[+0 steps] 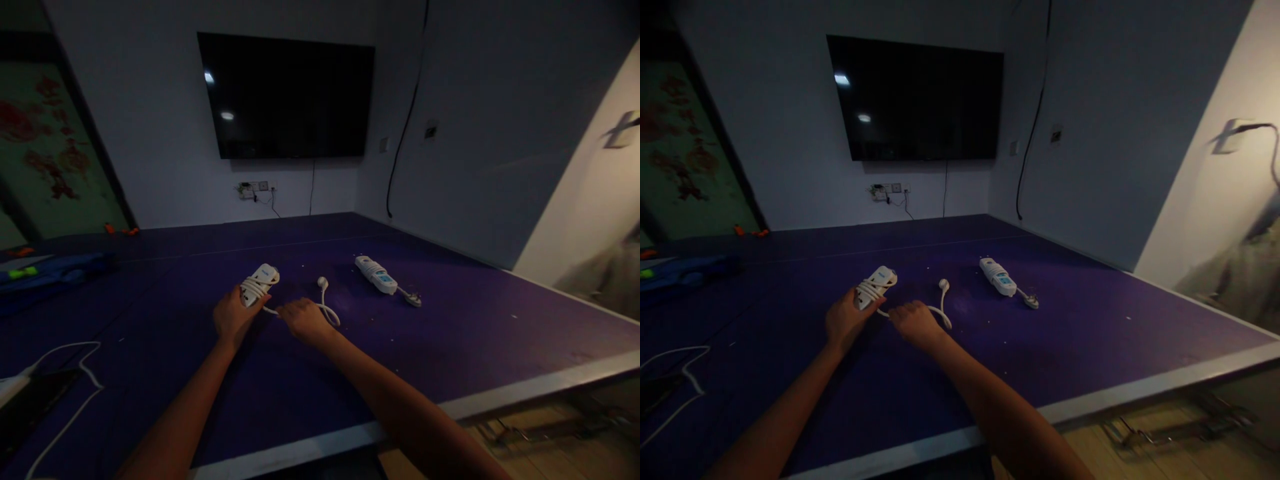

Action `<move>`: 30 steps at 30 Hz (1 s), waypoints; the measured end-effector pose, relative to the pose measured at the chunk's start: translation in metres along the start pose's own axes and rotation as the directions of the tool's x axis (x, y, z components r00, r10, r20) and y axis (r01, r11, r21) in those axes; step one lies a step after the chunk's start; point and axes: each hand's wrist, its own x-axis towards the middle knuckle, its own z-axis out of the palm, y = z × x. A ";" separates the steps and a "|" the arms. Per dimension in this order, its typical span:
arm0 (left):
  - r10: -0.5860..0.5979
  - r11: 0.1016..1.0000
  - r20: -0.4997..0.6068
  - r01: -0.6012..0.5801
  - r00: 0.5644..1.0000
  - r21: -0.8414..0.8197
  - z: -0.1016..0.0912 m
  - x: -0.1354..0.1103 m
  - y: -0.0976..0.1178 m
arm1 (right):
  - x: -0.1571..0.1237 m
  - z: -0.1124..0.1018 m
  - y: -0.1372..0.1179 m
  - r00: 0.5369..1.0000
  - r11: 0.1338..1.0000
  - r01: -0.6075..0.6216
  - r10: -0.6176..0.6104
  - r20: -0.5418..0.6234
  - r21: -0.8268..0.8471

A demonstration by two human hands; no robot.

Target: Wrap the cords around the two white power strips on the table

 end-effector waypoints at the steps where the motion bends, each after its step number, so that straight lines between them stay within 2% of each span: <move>1: 0.032 0.999 0.010 -0.033 0.999 0.027 0.001 0.000 0.000 | -0.002 0.000 0.001 1.000 1.000 -0.006 0.006 -0.022 -0.012; 6: 0.173 0.979 0.058 -0.178 0.983 0.099 0.004 -0.001 0.001 | -0.007 0.005 0.007 0.993 0.999 -0.020 0.016 -0.114 -0.038; 11: 0.288 0.945 0.094 -0.299 0.953 0.135 0.010 -0.008 0.005 | -0.009 0.007 0.009 0.990 0.998 -0.036 0.028 -0.140 -0.056; 20: 0.413 0.903 0.169 -0.427 0.895 0.052 0.008 -0.015 0.015 | -0.013 0.003 0.025 0.970 0.989 -0.142 0.131 -0.203 -0.038; 23: 0.485 0.871 0.179 -0.492 0.856 -0.005 0.009 -0.017 0.016 | -0.013 0.003 0.029 0.960 0.988 -0.152 0.141 -0.242 -0.027; 27: 0.608 0.790 0.174 -0.613 0.775 -0.031 0.011 -0.021 0.014 | -0.016 0.001 0.034 0.944 0.989 -0.149 0.139 -0.298 -0.011; 30: 0.678 0.731 0.173 -0.680 0.714 -0.061 0.012 -0.021 0.012 | -0.019 -0.001 0.040 0.928 0.983 -0.183 0.181 -0.325 0.026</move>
